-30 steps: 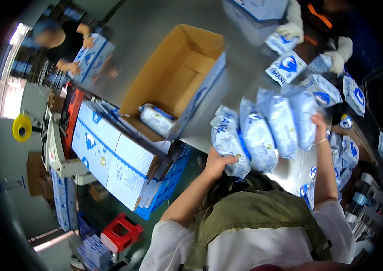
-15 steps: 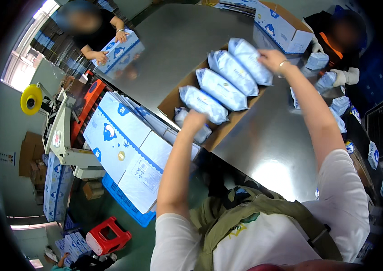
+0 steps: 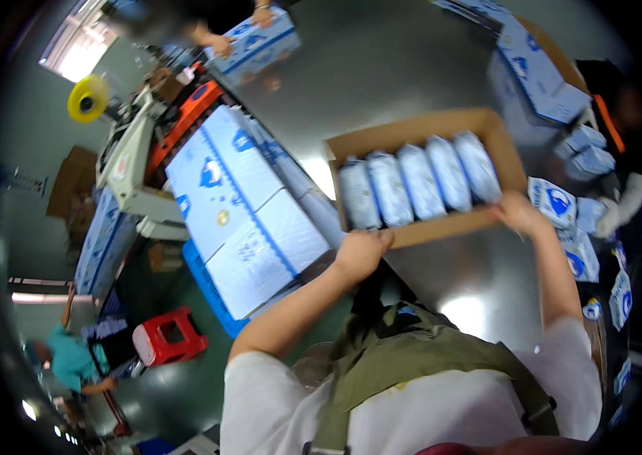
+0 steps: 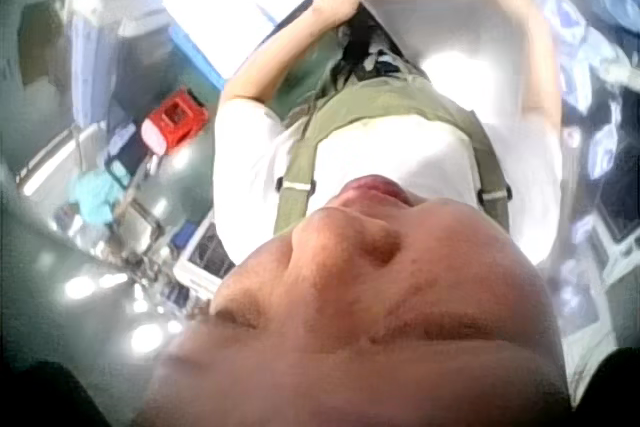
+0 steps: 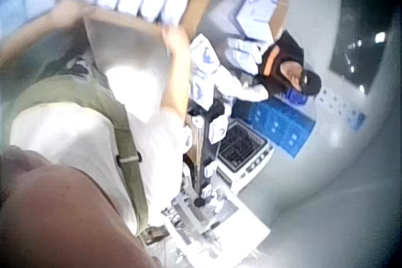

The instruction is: The person places packages of wipes into cardboard boxes, stacks the boxes, and moves them to different positions on a metal work table in a manufacturing environment.

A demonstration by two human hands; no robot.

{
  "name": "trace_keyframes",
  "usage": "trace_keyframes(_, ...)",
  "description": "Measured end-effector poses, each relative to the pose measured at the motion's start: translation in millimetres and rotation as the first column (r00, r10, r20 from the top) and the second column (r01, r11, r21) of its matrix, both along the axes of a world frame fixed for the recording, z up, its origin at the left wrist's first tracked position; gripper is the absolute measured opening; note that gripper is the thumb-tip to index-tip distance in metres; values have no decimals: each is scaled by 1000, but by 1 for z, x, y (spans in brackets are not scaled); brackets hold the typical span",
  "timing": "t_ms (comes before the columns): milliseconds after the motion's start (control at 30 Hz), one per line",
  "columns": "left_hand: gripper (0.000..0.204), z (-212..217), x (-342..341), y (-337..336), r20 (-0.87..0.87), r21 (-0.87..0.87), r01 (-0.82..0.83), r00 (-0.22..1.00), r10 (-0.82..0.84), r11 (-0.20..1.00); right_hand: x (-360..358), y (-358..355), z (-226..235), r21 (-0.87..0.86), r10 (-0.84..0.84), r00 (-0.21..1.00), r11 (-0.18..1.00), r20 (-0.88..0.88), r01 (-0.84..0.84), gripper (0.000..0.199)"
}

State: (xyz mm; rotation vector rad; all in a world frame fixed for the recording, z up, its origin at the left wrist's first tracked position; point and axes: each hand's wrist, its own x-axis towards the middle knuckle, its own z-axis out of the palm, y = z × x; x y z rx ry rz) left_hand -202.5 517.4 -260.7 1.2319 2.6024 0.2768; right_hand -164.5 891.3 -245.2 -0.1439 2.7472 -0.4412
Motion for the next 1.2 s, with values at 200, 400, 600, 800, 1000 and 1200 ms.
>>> trace_keyframes(200,17,19,-41,-8,-4,-44,331,944,-331,943,258,28,-2,-855,-896,256,-210,363,475,27)
trace_keyframes(400,5,-1,-89,31,-288,46,537,814,-504,842,261,-42,-128,-453,-246,454,-779,857,434,66)
trace_keyframes(600,33,85,-86,-79,-222,-87,291,926,-304,953,116,-99,-109,-299,-131,421,-882,898,363,68)
trace_keyframes(800,22,139,-22,-155,-35,-260,-15,999,6,966,-31,-143,-74,-428,-225,449,-798,865,425,68)
trace_keyframes(1000,17,135,-15,-53,-273,-499,-102,961,-44,861,-178,-268,-136,-668,-14,999,743,29,29,81)
trace_keyframes(1200,31,239,41,-94,-245,-459,324,849,-469,827,-135,-366,-119,-561,-142,971,828,-191,10,97)
